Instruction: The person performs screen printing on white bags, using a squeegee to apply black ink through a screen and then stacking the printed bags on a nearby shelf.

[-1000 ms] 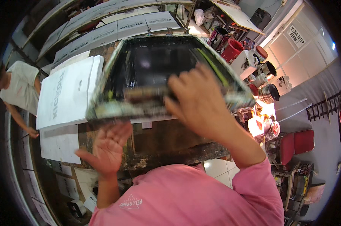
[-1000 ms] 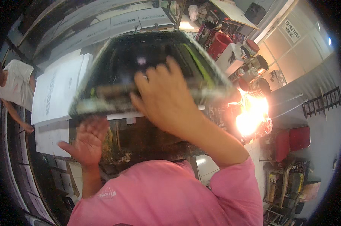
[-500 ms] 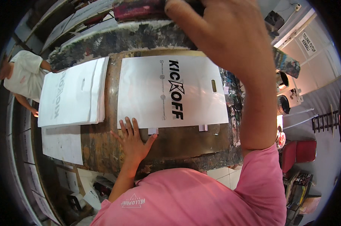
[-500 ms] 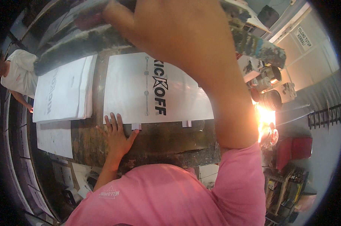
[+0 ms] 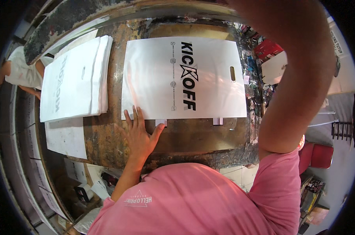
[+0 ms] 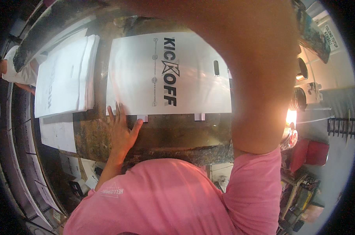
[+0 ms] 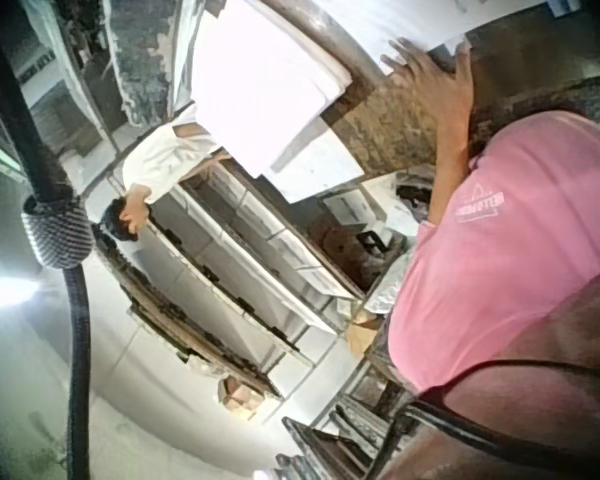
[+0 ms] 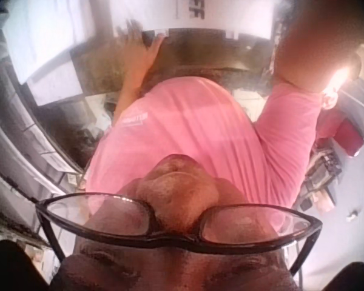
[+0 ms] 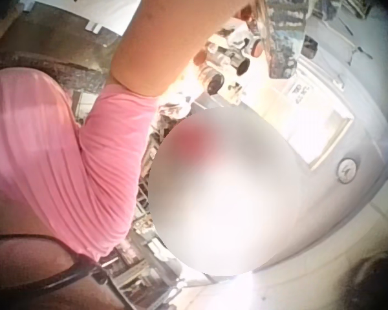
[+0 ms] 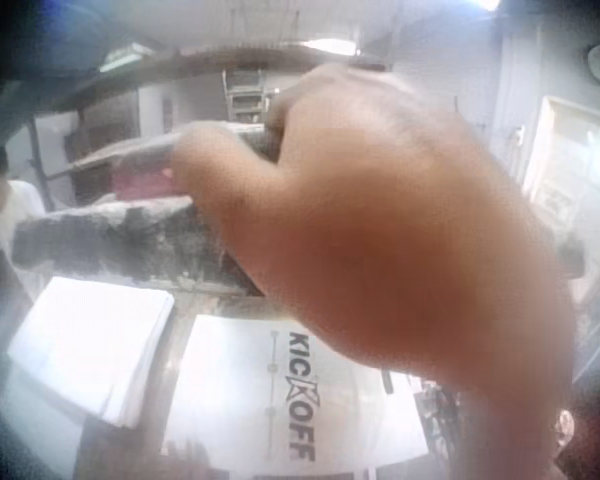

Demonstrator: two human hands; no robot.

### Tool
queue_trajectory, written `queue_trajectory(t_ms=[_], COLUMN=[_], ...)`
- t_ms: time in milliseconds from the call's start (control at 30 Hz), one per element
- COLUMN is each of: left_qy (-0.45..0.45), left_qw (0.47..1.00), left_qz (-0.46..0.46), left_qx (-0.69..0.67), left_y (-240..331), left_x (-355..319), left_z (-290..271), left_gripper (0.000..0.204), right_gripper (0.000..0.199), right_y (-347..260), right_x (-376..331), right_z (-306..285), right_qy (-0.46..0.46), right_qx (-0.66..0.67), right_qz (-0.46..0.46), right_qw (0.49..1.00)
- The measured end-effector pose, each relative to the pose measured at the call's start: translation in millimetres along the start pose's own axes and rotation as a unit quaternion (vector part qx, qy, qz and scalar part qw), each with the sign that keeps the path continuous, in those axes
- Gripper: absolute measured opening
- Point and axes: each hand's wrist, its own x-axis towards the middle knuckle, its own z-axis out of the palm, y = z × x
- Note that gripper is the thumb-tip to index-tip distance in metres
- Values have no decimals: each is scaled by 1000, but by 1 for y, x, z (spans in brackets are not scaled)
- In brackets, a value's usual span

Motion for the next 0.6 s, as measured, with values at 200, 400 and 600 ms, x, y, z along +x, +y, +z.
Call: queue_trajectory(t_ms=[200,400,600], left_qy=[214,221,240], left_qw=[963,914,859], left_qz=[80,-57,-110], left_qx=[-140,-335,-438], left_y=[35,17,-127], left_x=[68,59,45], left_z=[-68,-98,-140], left_gripper=[49,41,45], right_gripper=[51,51,48], right_y=[-12,-29,-4], right_x=[9,-21,-27], right_z=[-7,-10,4], right_qy=[-62,2,92], right_qx=[-6,-59,9], right_qz=[57,52,-77], right_qw=[996,997,993])
